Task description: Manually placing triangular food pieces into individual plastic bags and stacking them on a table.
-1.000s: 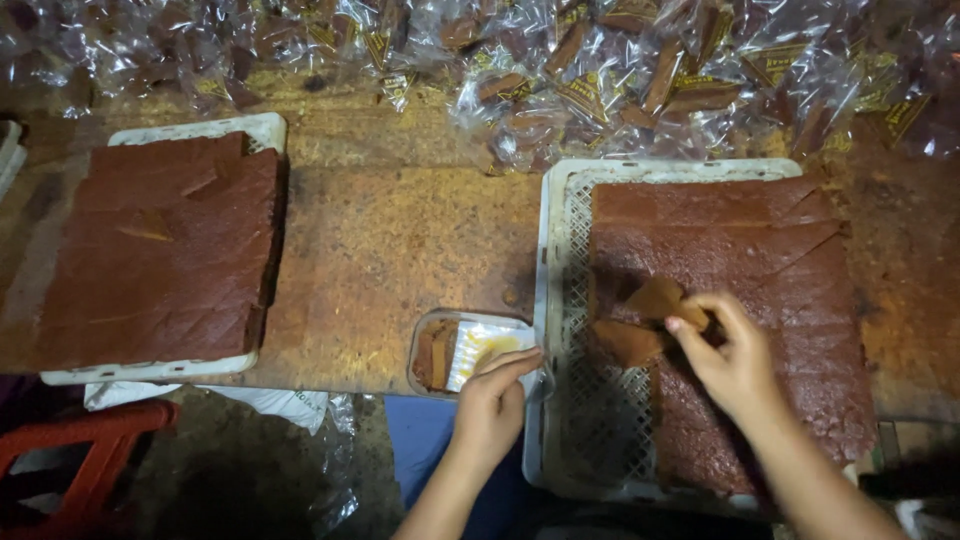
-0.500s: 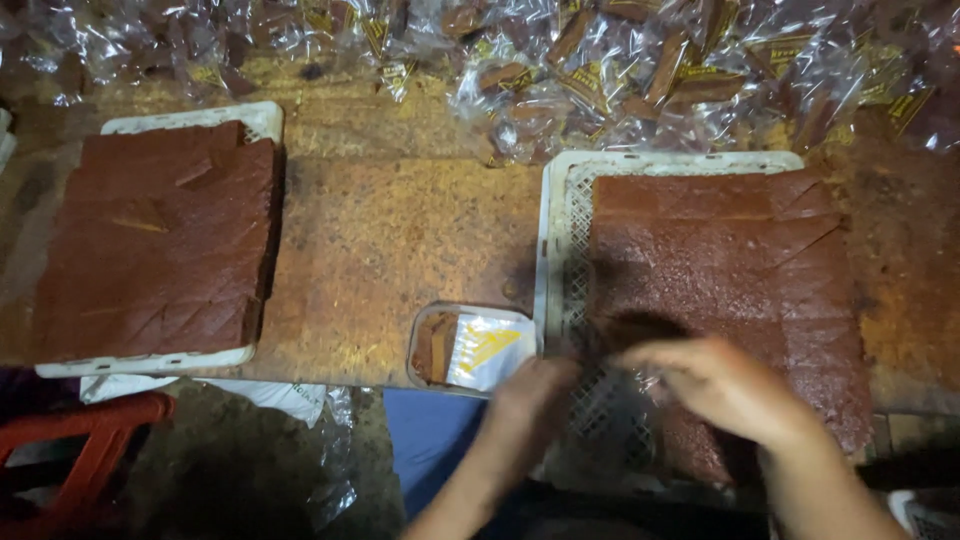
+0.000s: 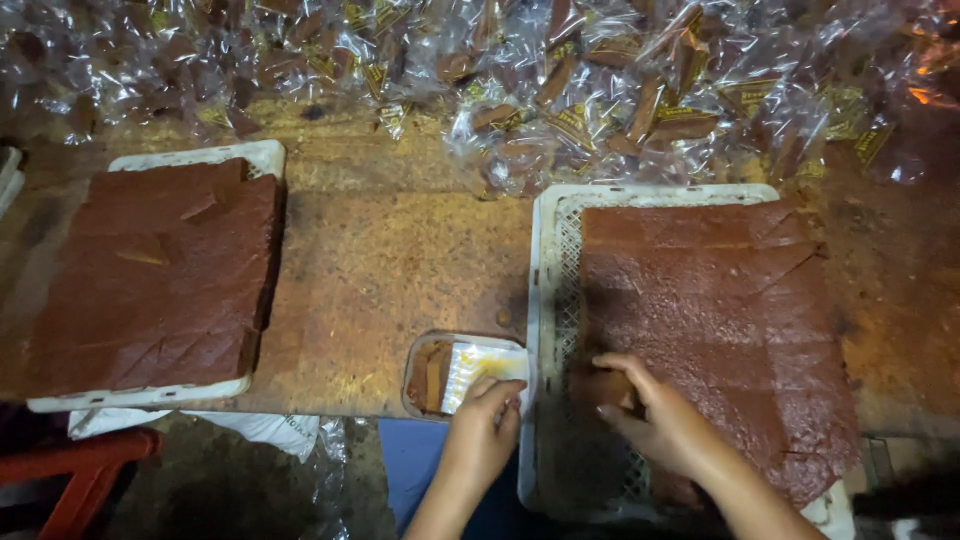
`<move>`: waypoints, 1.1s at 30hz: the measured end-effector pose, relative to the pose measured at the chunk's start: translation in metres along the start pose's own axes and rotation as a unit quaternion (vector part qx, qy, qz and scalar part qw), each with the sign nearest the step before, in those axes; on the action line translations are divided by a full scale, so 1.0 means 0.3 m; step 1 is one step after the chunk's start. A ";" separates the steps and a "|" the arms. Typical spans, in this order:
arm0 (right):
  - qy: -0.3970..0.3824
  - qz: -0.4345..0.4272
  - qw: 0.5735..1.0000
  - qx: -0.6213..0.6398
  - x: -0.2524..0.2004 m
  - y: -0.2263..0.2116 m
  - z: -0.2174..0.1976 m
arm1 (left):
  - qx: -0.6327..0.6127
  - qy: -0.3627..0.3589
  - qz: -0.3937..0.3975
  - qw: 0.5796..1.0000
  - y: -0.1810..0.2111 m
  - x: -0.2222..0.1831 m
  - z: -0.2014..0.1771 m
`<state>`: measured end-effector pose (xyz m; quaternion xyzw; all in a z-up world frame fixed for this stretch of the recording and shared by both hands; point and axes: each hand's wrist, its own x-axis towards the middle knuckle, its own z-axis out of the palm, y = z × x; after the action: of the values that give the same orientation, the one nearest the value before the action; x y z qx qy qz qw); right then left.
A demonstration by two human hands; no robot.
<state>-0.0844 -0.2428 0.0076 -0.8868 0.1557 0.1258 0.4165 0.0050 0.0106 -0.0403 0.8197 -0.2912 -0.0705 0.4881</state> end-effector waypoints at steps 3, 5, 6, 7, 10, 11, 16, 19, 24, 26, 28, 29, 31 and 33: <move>0.182 -0.339 0.918 0.098 -0.001 -0.034 0.048 | -0.024 -0.023 0.039 0.999 0.038 0.031 0.035; 0.113 -0.333 0.932 0.091 -0.001 -0.054 0.074 | -0.015 0.006 0.048 0.999 0.115 0.049 0.028; 0.041 -0.325 0.941 0.083 0.003 -0.068 0.087 | -0.007 0.036 0.056 0.998 0.152 0.059 0.021; 0.043 -0.326 0.941 0.081 0.028 0.013 0.121 | -0.007 0.038 0.058 0.998 0.179 0.052 0.037; 0.131 -0.182 0.975 0.002 0.085 0.093 0.120 | 0.004 -0.156 -0.126 0.980 0.250 0.026 0.058; 0.089 -0.129 0.987 -0.038 0.071 0.025 0.061 | -0.076 -0.131 0.048 0.987 0.267 0.001 0.058; 0.069 -0.292 0.953 -0.035 0.070 -0.055 -0.133 | 0.088 -0.095 0.021 0.991 -0.071 -0.032 0.195; 0.153 -0.173 0.972 -0.045 0.007 -0.361 -0.233 | 0.036 -0.065 -0.080 0.994 -0.018 -0.002 0.075; -0.183 -0.048 0.917 -0.352 0.238 0.010 -0.025 | -0.014 0.031 0.033 0.999 0.042 0.016 -0.007; -0.128 -0.139 0.936 -0.296 0.276 0.058 -0.039 | 0.010 0.023 0.036 0.999 0.003 0.019 -0.008; -0.077 -0.226 0.943 -0.233 0.280 0.064 -0.058 | 0.034 0.013 0.033 0.999 -0.017 0.002 -0.013; -0.084 -0.191 0.952 -0.223 0.269 0.049 -0.073 | -0.010 0.014 -0.044 0.999 -0.023 -0.003 -0.016; -0.088 -0.158 0.961 -0.211 0.229 -0.004 -0.121 | -0.052 0.015 -0.118 0.991 -0.030 -0.009 -0.019; 0.007 0.091 0.993 -0.070 0.162 -0.076 -0.181 | -0.093 0.052 -0.113 0.988 -0.035 -0.023 -0.017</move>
<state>-0.0259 -0.2794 0.0402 -0.8965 0.2299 0.1678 0.3394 0.0056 0.0219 -0.0477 0.8012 -0.1628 -0.1092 0.5653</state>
